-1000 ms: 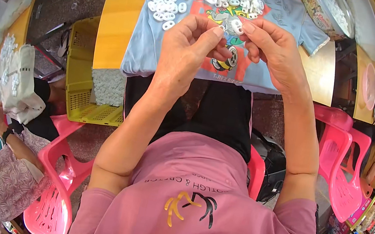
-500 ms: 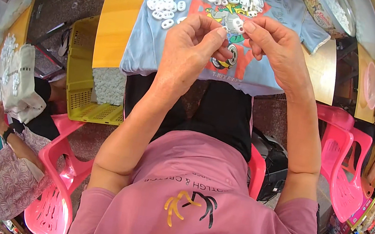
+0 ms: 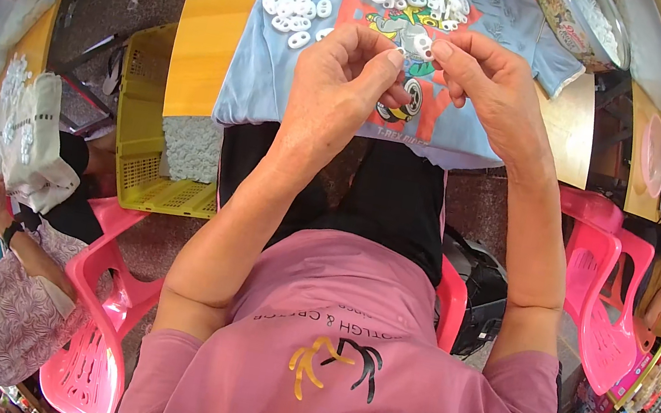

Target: Picking and inspecting small white plastic buttons from a pile on a table.

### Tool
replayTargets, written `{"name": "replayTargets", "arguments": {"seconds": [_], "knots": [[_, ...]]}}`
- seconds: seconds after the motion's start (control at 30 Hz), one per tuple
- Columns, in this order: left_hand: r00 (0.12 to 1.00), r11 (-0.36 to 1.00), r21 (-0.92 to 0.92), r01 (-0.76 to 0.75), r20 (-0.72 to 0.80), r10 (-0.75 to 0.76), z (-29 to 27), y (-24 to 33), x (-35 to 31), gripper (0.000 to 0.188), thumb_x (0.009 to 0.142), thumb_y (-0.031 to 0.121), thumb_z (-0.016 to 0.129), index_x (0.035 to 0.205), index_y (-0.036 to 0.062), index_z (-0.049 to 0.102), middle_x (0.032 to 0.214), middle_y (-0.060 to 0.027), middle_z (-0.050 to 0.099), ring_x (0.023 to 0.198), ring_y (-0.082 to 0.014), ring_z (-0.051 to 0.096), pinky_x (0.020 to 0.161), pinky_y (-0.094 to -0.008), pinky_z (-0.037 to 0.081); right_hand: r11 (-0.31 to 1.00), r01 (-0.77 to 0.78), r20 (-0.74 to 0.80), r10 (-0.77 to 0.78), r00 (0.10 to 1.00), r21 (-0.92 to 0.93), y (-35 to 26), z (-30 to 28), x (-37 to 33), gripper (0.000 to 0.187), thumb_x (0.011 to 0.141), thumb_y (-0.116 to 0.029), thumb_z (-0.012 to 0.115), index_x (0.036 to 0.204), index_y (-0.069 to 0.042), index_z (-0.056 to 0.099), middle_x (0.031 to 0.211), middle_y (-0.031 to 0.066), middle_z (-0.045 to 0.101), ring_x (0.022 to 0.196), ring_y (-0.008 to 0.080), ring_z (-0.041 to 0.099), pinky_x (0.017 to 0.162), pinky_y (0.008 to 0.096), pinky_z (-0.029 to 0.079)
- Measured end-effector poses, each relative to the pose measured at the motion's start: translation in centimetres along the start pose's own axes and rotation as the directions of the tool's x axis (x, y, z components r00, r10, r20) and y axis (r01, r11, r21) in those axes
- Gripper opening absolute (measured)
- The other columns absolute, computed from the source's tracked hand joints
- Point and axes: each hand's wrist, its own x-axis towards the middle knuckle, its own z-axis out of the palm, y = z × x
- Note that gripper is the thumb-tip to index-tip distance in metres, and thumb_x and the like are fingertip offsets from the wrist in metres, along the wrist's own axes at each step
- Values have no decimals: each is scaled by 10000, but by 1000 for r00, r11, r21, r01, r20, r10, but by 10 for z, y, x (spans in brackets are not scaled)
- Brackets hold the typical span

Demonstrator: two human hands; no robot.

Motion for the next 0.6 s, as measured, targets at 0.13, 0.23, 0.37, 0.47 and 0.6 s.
{"name": "replayTargets", "arguments": {"seconds": [0.13, 0.23, 0.37, 0.47, 0.6], "knots": [[1000, 1000, 5, 2, 3, -2, -1, -1, 0, 175, 911, 128, 615, 964, -34, 573, 837, -105, 632, 707, -156, 648, 654, -258, 524, 1000, 13, 5, -13, 1000, -26, 0, 1, -1, 257, 916, -250, 650, 1002, -10, 679, 735, -34, 567, 619, 33, 460, 566, 198, 364], [1000, 1000, 4, 10, 7, -10, 0, 0, 0, 172, 912, 126, 614, 965, -33, 574, 840, -104, 634, 703, -155, 647, 648, -258, 521, 998, 28, 3, -28, 1000, -47, 0, 3, -1, 247, 917, -241, 650, 1007, -13, 680, 739, -39, 562, 624, 36, 465, 568, 200, 372], [1000, 1000, -17, 20, -4, -20, 0, 0, 0, 143, 909, 113, 588, 921, -29, 575, 811, -79, 628, 692, -133, 652, 638, -254, 537, 1000, 0, 46, 0, 999, 2, -1, 6, -3, 241, 923, -216, 640, 1040, -7, 668, 763, -35, 575, 642, 43, 497, 584, 197, 401], [1000, 999, -17, 31, -1, -31, -1, 0, 1, 145, 909, 115, 590, 927, -28, 578, 809, -80, 629, 690, -135, 651, 637, -252, 537, 997, 27, 33, -29, 999, 69, 1, 10, -2, 248, 934, -197, 623, 1075, 5, 650, 791, -18, 600, 666, 48, 532, 601, 196, 426], [999, 999, -39, 34, -7, -34, -1, 0, 0, 162, 916, 123, 591, 941, -37, 576, 807, -89, 632, 691, -139, 653, 632, -251, 537, 997, 71, 14, -72, 997, 38, -1, 14, -4, 238, 940, -167, 611, 1097, 10, 636, 811, 0, 623, 690, 52, 558, 617, 194, 443]]}}
